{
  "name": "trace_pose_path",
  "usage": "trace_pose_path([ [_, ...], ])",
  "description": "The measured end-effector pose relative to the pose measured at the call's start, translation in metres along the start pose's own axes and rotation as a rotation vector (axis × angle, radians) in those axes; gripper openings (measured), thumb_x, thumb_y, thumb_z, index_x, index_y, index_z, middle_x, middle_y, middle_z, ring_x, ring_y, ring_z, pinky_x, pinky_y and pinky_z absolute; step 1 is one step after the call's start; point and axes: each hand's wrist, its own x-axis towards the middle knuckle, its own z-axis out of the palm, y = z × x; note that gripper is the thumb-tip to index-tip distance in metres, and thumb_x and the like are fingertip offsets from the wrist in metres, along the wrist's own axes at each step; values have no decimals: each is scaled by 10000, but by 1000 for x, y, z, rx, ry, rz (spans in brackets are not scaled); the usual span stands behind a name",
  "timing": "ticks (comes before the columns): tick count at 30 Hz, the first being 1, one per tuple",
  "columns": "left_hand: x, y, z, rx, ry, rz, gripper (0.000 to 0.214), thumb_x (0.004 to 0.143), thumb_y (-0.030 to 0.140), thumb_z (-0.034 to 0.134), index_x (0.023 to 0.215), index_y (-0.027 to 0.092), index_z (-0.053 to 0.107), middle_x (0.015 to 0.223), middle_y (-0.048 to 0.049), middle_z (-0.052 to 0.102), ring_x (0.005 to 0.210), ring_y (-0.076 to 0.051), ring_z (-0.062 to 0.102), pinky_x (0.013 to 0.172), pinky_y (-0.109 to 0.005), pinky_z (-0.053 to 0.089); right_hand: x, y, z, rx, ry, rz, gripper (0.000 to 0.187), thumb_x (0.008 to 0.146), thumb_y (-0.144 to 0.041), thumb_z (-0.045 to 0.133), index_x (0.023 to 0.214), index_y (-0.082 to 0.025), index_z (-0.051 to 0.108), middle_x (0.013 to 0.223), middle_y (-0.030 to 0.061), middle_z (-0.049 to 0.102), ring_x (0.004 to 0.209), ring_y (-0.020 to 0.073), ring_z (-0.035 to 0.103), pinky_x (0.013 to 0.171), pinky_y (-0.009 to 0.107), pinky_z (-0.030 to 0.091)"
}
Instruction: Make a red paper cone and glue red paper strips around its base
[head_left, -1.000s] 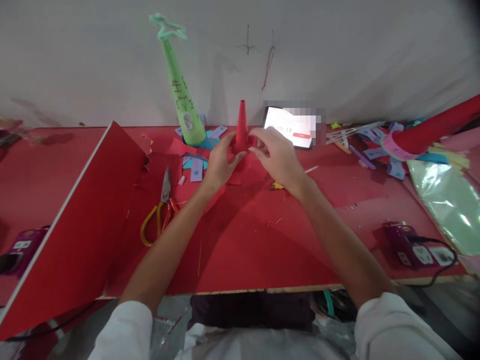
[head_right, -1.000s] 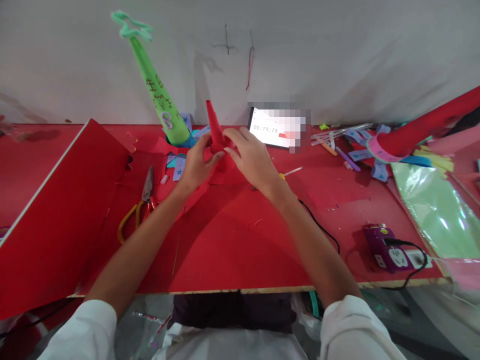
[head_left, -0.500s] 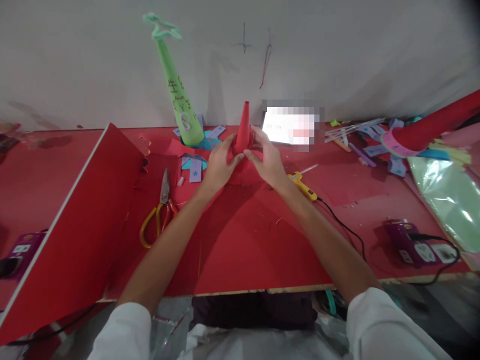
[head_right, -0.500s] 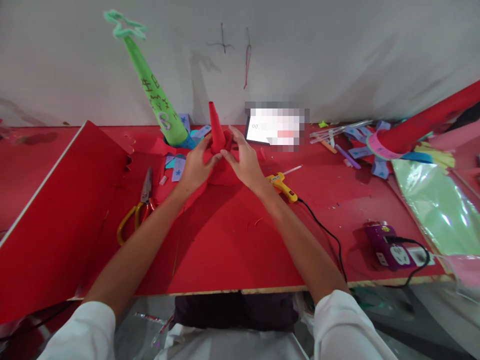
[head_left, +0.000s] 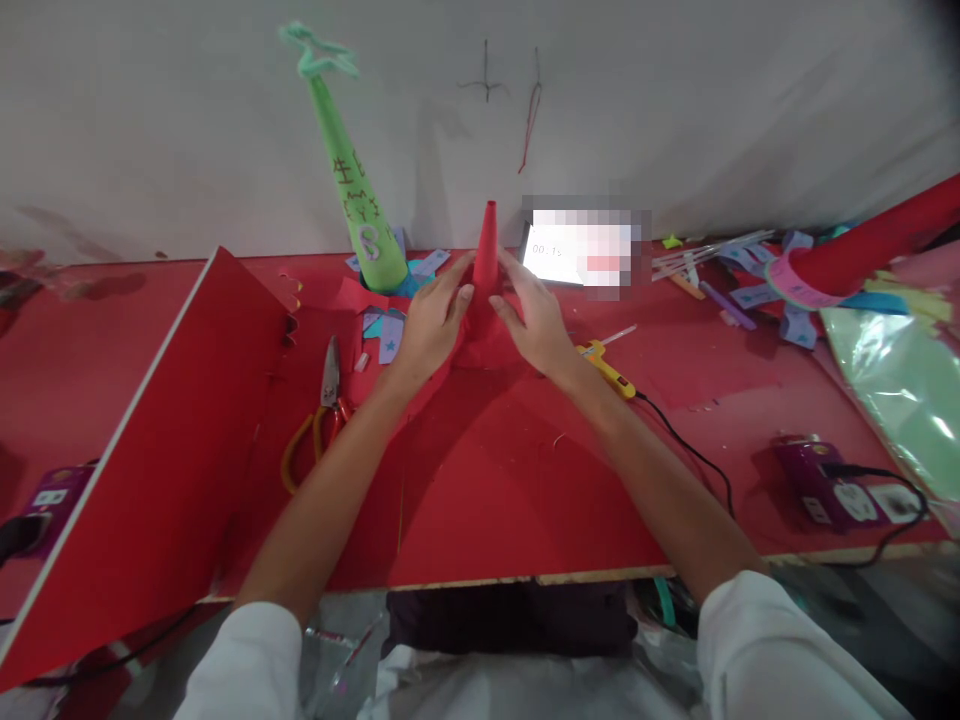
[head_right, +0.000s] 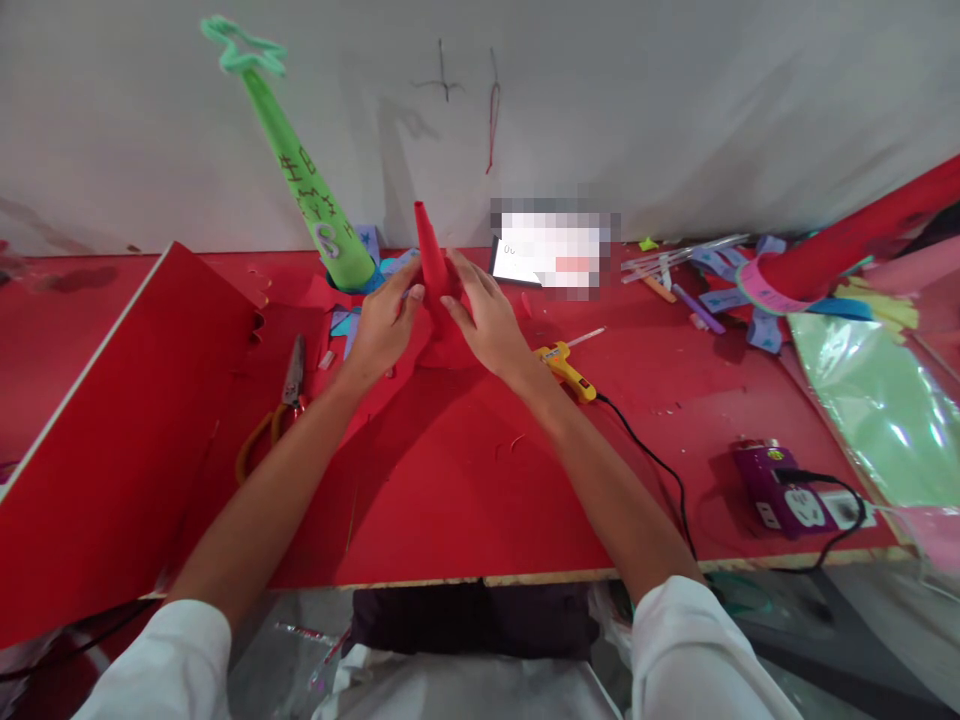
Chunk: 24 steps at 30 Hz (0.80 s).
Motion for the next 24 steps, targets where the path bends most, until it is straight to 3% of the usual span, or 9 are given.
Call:
trace_pose_path([
  [4, -2, 7, 5, -47, 16, -34, 621, 1136, 623, 315, 1528, 235, 601, 1537, -103, 666, 1450, -263, 620, 1255, -453, 468, -3, 1, 1, -83, -13, 2, 614, 1130, -538, 394, 1707, -328, 374, 1647, 84, 568, 1522, 341, 528, 1283, 605, 446],
  [9, -5, 13, 10, -143, 51, -85, 542, 1118, 603, 436, 1476, 249, 636, 1513, -92, 683, 1423, -267, 638, 1250, -476, 478, -6, 4, 3, -114, -9, -23, 589, 1128, -545, 404, 1669, -314, 431, 1633, 92, 582, 1508, 337, 544, 1281, 592, 449],
  [24, -15, -10, 25, -225, 74, -129, 526, 1066, 621, 559, 1474, 294, 616, 1476, -93, 688, 1348, -289, 682, 1208, -503, 516, -9, 18, 12, -41, -9, 23, 557, 1093, -538, 530, 1599, -307, 511, 1600, 99, 617, 1454, 319, 606, 1250, 579, 493],
])
